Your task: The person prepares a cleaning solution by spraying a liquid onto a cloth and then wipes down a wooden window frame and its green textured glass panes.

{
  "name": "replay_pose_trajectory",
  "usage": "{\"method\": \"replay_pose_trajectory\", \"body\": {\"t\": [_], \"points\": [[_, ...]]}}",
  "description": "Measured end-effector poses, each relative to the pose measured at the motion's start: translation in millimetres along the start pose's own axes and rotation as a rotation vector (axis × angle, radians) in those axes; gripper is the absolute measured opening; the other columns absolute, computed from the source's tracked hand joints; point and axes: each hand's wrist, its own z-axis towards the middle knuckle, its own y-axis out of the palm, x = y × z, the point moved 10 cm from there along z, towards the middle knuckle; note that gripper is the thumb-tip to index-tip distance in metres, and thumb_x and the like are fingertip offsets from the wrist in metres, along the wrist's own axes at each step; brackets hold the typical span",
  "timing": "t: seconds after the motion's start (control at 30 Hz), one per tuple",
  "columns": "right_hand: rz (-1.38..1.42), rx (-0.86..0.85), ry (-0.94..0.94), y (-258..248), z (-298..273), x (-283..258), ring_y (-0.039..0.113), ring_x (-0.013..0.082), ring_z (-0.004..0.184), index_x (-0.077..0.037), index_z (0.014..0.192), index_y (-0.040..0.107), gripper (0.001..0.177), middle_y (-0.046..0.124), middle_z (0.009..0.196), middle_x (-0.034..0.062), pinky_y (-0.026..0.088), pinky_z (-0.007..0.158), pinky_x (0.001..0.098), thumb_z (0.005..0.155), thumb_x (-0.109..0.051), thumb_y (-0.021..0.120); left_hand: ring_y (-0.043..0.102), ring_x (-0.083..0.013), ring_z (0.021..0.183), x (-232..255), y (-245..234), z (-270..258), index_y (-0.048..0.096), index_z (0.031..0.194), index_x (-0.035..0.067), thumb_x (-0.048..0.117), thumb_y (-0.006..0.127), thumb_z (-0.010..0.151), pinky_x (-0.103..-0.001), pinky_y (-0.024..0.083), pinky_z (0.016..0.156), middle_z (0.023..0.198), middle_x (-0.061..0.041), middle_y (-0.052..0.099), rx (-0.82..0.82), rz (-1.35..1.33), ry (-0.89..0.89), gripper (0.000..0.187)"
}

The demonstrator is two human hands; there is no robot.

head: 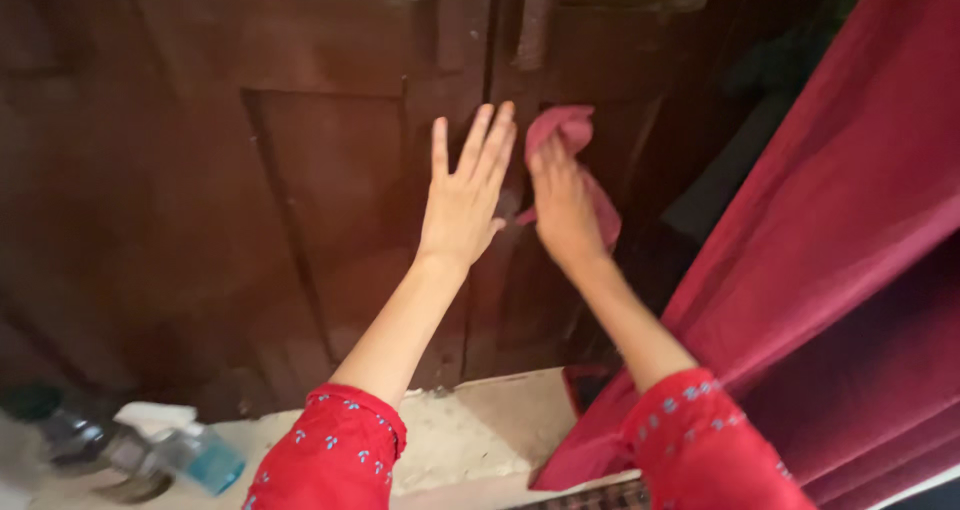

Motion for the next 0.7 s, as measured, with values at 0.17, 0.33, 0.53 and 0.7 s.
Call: {"method": "replay_pose_trajectory", "body": {"t": [0.17,0.33,0.53,0.7], "points": [[0.059,-0.008,-0.051,-3,-11,7,0.042,0.0374,0.148,0.003,0.146,0.049,0.055,0.048,0.155,0.0222,0.037,0.12,0.0505,0.092,0.001,0.052,0.003,-0.0313,0.157,5,22,9,0.012,0.167,0.008,0.065,0.086,0.056,-0.067,0.015,0.119,0.173,-0.011,0.002,-0.105,0.011,-0.017,0.145],[-0.057,-0.066,-0.257,-36,11,0,0.045,0.0369,0.141,0.004,0.14,0.051,0.06,0.051,0.147,0.0222,0.037,0.115,0.0518,0.082,-0.008,0.061,0.002,-0.032,0.158,4,26,11,0.012,0.167,0.007,0.064,0.087,0.058,-0.068,0.016,0.12,0.173,-0.011,0.001,-0.092,-0.003,-0.016,0.144],[-0.181,-0.081,-0.381,-67,36,7,0.054,0.0285,0.133,-0.002,0.145,0.055,0.057,0.059,0.144,0.0125,0.04,0.118,0.0466,0.092,-0.02,0.067,0.0,-0.032,0.158,5,27,11,0.012,0.168,0.007,0.061,0.087,0.06,-0.069,0.013,0.12,0.173,-0.011,0.0,-0.112,-0.027,-0.026,0.142],[-0.468,-0.023,-0.447,-72,25,21,0.059,0.0255,0.127,-0.002,0.143,0.059,0.045,0.061,0.138,0.0116,0.043,0.119,0.0458,0.101,-0.019,0.063,0.0,-0.0333,0.158,7,24,9,0.013,0.168,0.008,0.064,0.084,0.062,-0.069,0.014,0.119,0.173,-0.012,-0.001,-0.135,0.042,-0.037,0.14]]}}
